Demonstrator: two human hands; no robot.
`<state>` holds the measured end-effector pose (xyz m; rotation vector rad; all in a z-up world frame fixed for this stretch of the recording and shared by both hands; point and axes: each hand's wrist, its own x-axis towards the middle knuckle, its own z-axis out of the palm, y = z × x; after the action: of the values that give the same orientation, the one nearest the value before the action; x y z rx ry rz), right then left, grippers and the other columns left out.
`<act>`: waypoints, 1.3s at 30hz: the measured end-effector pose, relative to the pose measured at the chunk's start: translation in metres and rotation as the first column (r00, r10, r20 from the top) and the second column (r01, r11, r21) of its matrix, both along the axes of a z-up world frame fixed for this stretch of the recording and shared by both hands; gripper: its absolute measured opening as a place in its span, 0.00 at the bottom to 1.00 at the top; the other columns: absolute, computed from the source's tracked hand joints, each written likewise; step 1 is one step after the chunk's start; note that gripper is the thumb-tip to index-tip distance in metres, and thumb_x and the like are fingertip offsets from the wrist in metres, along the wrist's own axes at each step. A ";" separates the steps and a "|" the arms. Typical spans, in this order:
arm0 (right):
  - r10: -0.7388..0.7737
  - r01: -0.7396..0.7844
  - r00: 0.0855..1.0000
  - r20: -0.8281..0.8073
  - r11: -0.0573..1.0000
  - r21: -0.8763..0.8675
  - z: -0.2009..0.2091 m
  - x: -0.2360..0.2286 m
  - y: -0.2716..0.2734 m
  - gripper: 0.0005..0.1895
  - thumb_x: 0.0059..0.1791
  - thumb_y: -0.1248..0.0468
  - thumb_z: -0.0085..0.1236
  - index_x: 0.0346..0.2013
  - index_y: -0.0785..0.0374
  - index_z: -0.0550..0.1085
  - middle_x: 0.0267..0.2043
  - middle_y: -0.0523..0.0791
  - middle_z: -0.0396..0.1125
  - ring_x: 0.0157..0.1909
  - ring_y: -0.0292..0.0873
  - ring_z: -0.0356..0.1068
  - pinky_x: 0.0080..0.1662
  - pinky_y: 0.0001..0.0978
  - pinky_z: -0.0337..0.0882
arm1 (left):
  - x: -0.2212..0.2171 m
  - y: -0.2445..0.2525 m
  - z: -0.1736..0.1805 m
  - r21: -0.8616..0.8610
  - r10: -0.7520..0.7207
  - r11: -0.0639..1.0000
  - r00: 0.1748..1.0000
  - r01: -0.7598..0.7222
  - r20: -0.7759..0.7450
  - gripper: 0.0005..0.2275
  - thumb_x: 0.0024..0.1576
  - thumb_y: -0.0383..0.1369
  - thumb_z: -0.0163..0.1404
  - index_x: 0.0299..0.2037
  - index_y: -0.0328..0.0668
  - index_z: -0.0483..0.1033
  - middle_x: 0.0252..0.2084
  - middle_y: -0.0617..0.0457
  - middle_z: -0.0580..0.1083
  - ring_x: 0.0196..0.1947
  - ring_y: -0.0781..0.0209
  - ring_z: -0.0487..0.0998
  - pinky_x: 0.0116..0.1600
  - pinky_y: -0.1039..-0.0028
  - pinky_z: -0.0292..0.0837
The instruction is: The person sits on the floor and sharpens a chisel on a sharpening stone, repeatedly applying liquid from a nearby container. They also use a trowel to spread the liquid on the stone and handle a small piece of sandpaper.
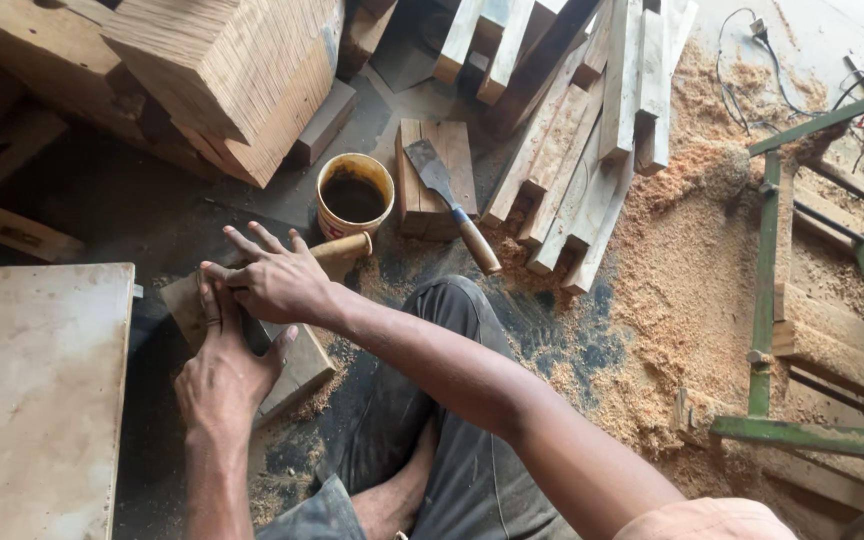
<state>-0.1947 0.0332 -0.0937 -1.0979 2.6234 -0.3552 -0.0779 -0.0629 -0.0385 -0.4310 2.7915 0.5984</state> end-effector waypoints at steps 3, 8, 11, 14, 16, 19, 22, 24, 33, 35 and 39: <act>0.017 -0.017 1.000 -0.014 1.000 -0.002 0.003 0.014 0.009 0.31 0.49 0.51 0.53 0.68 0.29 0.65 0.81 0.47 0.40 0.80 0.59 0.39 0.65 0.80 0.49 | 0.016 0.014 -0.001 0.046 0.030 0.999 0.999 -0.029 -0.025 0.52 0.50 0.63 0.48 0.77 0.48 0.30 0.81 0.49 0.40 0.42 0.33 0.83 0.41 0.55 0.85; 0.094 -0.094 0.996 0.012 0.996 0.006 0.015 0.063 0.044 0.33 0.48 0.48 0.54 0.69 0.32 0.63 0.80 0.48 0.41 0.79 0.60 0.40 0.64 0.78 0.53 | 0.063 0.046 0.021 0.040 0.084 0.995 0.981 -0.092 0.174 0.51 0.50 0.64 0.46 0.77 0.51 0.31 0.80 0.52 0.42 0.45 0.32 0.82 0.42 0.54 0.86; 0.075 -0.074 0.997 -0.018 0.997 0.007 0.019 0.073 0.052 0.32 0.48 0.50 0.55 0.68 0.31 0.66 0.81 0.48 0.41 0.80 0.59 0.40 0.67 0.75 0.51 | 0.067 0.050 0.026 0.031 0.064 0.997 0.979 -0.071 0.194 0.51 0.50 0.65 0.45 0.77 0.51 0.32 0.79 0.53 0.45 0.45 0.32 0.82 0.44 0.54 0.85; 0.089 -0.089 0.996 0.002 0.996 -0.021 0.016 0.060 0.046 0.31 0.48 0.48 0.54 0.67 0.32 0.66 0.81 0.47 0.40 0.79 0.59 0.40 0.66 0.77 0.48 | 0.058 0.045 0.024 0.003 0.036 0.999 0.986 -0.037 0.164 0.53 0.48 0.67 0.47 0.77 0.50 0.31 0.77 0.52 0.47 0.44 0.32 0.82 0.44 0.53 0.83; 0.059 -0.059 0.998 0.004 0.998 -0.016 0.010 0.053 0.035 0.29 0.49 0.48 0.53 0.67 0.31 0.66 0.81 0.46 0.41 0.80 0.58 0.40 0.68 0.77 0.48 | 0.044 0.033 0.019 -0.012 0.017 1.000 0.992 -0.015 0.126 0.53 0.49 0.68 0.47 0.77 0.51 0.31 0.78 0.52 0.47 0.44 0.33 0.82 0.43 0.54 0.83; 0.042 -0.042 0.999 -0.008 0.999 0.004 0.003 0.021 0.015 0.28 0.51 0.51 0.51 0.68 0.29 0.66 0.81 0.47 0.39 0.81 0.58 0.38 0.67 0.80 0.44 | 0.019 0.018 0.016 0.008 0.064 0.998 0.987 -0.066 0.147 0.54 0.48 0.66 0.44 0.77 0.49 0.27 0.81 0.50 0.41 0.36 0.41 0.86 0.33 0.62 0.88; 0.015 -0.015 1.000 0.014 0.999 0.029 -0.001 -0.002 0.000 0.28 0.52 0.51 0.50 0.67 0.28 0.66 0.82 0.46 0.38 0.81 0.59 0.36 0.67 0.81 0.41 | -0.004 0.001 0.007 0.006 0.054 0.998 0.993 -0.055 0.104 0.54 0.50 0.66 0.44 0.79 0.45 0.26 0.80 0.47 0.44 0.33 0.42 0.86 0.33 0.64 0.85; 0.004 -0.005 1.000 0.012 1.000 0.027 0.003 -0.006 -0.002 0.28 0.52 0.49 0.50 0.68 0.28 0.65 0.81 0.45 0.39 0.81 0.58 0.36 0.67 0.81 0.41 | -0.007 -0.002 0.001 -0.034 0.026 0.999 0.997 -0.024 0.069 0.54 0.50 0.66 0.45 0.78 0.46 0.27 0.80 0.48 0.44 0.35 0.41 0.85 0.35 0.61 0.84; 0.144 -0.142 0.984 -0.106 0.990 0.021 0.015 0.044 0.037 0.22 0.54 0.43 0.50 0.64 0.28 0.69 0.81 0.45 0.47 0.81 0.54 0.47 0.64 0.68 0.60 | 0.066 0.038 -0.007 0.071 0.187 0.980 0.982 -0.186 -0.020 0.56 0.49 0.61 0.57 0.78 0.35 0.35 0.43 0.35 0.80 0.36 0.34 0.82 0.42 0.52 0.79; 0.189 -0.196 0.976 -0.108 0.978 -0.065 0.017 0.068 0.050 0.30 0.52 0.45 0.54 0.69 0.37 0.67 0.80 0.48 0.45 0.79 0.60 0.44 0.65 0.74 0.53 | 0.092 0.049 -0.001 -0.038 0.155 0.983 0.918 -0.182 -0.366 0.57 0.46 0.64 0.61 0.75 0.33 0.42 0.63 0.33 0.75 0.34 0.38 0.83 0.34 0.53 0.79; 0.189 -0.189 0.982 0.004 0.982 -0.018 0.015 0.062 0.051 0.28 0.55 0.46 0.53 0.71 0.39 0.66 0.81 0.50 0.40 0.80 0.62 0.39 0.67 0.79 0.43 | 0.087 0.044 -0.007 0.164 0.207 0.969 0.970 -0.185 -0.129 0.55 0.48 0.58 0.61 0.77 0.33 0.41 0.75 0.38 0.59 0.31 0.46 0.84 0.36 0.59 0.82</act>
<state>-0.1331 0.0846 -0.0792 -1.3366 2.4888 -0.3404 0.0089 -0.0186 -0.0456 -0.6621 2.8315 0.9136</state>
